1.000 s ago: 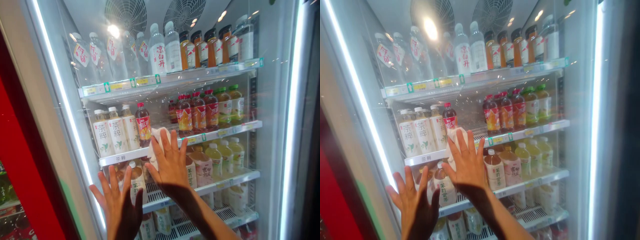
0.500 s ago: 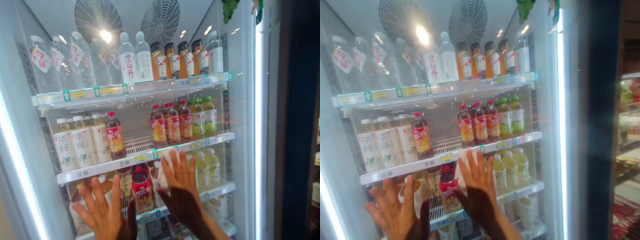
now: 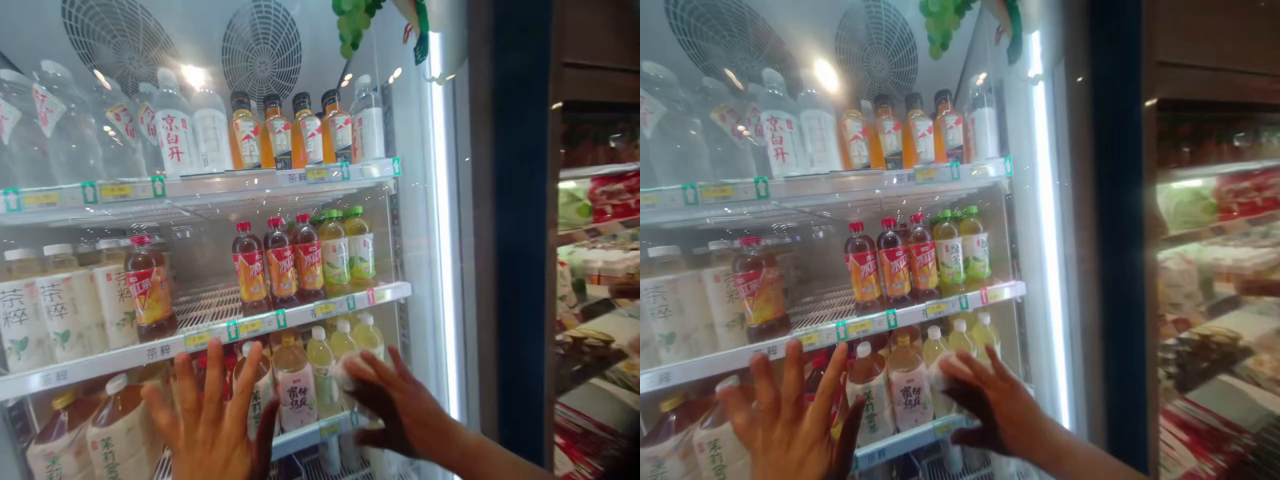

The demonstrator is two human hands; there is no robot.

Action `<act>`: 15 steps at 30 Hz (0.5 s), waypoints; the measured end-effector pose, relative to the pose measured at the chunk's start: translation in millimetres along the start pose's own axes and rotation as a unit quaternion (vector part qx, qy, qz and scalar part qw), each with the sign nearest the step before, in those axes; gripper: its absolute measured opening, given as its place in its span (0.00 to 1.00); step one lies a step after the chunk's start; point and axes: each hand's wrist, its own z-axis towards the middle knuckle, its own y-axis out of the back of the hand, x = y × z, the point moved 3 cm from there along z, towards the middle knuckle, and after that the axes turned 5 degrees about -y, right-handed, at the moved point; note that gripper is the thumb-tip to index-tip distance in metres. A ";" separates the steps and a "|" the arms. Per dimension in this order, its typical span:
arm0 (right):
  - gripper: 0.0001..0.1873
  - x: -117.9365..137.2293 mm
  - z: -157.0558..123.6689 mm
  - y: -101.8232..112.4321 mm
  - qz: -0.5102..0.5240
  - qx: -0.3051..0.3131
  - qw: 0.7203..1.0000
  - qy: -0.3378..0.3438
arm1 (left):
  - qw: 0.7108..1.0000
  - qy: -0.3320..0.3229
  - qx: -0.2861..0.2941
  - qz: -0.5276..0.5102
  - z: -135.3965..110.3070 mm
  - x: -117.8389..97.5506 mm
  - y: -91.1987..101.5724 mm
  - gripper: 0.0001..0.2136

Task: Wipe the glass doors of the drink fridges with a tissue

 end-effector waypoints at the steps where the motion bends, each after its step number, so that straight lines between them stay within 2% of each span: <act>1: 0.47 -11.1 8.2 6.6 -0.010 -0.006 1.000 0.025 | 1.000 -0.003 0.001 0.002 3.0 0.1 -0.3 0.35; 2: 0.47 -19.6 19.4 13.4 -0.028 -0.015 0.997 0.064 | 1.000 -0.004 0.000 0.003 5.3 0.1 -0.4 0.34; 4: 0.45 -33.0 41.8 25.2 -0.058 -0.046 0.997 0.032 | 1.000 -0.003 -0.001 0.006 7.1 -1.2 -0.4 0.34; 6: 0.45 -31.4 50.9 30.1 -0.056 -0.070 0.996 0.019 | 1.000 0.000 -0.003 0.012 5.7 -2.7 0.5 0.34; 7: 0.46 -24.8 50.3 29.4 -0.043 -0.066 0.995 0.061 | 1.000 0.000 -0.004 0.015 4.7 -2.3 1.5 0.35; 8: 0.48 -16.6 48.6 27.6 -0.030 -0.051 0.990 0.131 | 1.000 -0.004 -0.003 0.018 4.2 -0.5 3.2 0.35; 10: 0.49 -4.9 51.6 24.5 -0.019 -0.017 0.961 0.275 | 0.999 -0.019 -0.005 0.026 7.0 8.6 8.9 0.36; 11: 0.48 -3.9 61.4 25.0 -0.021 -0.010 0.950 0.312 | 0.999 -0.031 -0.006 0.033 11.0 15.8 13.1 0.36; 12: 0.47 -5.4 77.6 27.6 -0.026 -0.016 0.948 0.316 | 0.998 -0.043 -0.008 0.040 16.6 24.3 18.1 0.36; 15: 0.46 -8.2 138.7 41.1 -0.037 -0.074 0.973 0.216 | 0.996 -0.063 -0.022 0.055 37.8 52.5 34.5 0.35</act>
